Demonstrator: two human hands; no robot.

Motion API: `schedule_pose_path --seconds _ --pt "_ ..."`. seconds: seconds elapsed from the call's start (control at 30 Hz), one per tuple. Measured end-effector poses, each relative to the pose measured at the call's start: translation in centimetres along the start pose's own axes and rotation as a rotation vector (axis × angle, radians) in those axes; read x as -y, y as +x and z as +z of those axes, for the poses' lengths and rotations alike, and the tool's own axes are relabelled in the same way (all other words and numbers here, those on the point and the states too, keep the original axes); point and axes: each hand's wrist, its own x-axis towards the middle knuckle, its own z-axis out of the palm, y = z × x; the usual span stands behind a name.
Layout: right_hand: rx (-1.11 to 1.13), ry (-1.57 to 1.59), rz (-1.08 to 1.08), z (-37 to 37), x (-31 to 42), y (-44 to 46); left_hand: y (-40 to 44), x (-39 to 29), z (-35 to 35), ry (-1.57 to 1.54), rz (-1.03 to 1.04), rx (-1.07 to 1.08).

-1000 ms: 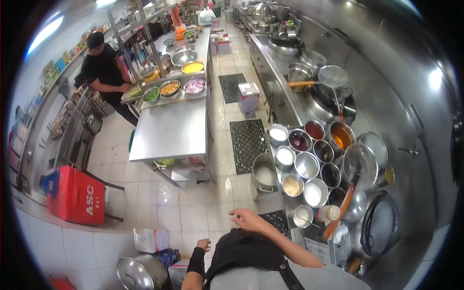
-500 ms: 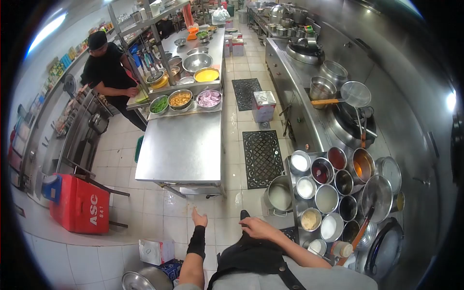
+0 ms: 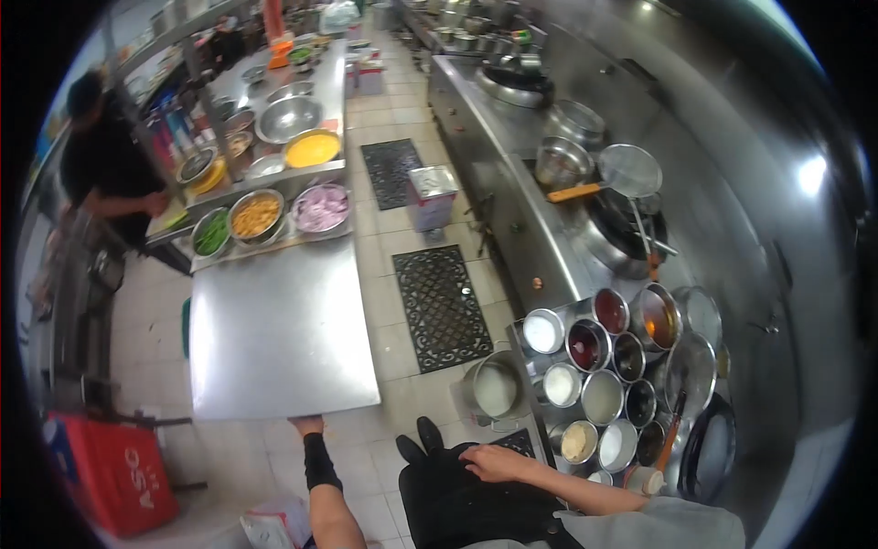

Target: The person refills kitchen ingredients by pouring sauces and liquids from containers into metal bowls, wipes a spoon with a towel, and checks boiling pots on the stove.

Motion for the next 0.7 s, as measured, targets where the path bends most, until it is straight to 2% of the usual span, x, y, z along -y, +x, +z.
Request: schedule_pose_path --seconds 0.07,0.17,0.2,0.4,0.57,0.67,0.7 --pt "-0.005 0.008 0.016 0.2 0.0 0.6 1.2 -2.3 -6.5 -0.172 -0.047 0.277" --pt "-0.043 -0.003 -0.004 0.1 1.1 1.8 2.1 -1.1 -4.2 -0.382 -0.063 0.387" --pt "-0.058 -0.005 -0.018 -0.1 1.6 2.4 2.0 0.2 -1.1 -0.661 -0.027 0.28" --pt "-0.052 -0.026 -0.083 -0.4 3.7 6.6 -0.5 1.6 1.1 -1.043 -0.268 0.321" --pt "-0.041 -0.142 -0.131 -1.9 6.1 8.9 1.6 0.3 5.6 -1.902 -0.421 -0.173" --pt "-0.051 -0.156 -0.154 -4.4 8.3 9.9 -2.2 -2.7 -5.4 -1.613 -0.65 -0.638" --pt "-0.056 -0.16 -0.174 -5.1 8.5 10.3 -4.8 -2.8 -9.5 -1.78 -0.807 -0.653"
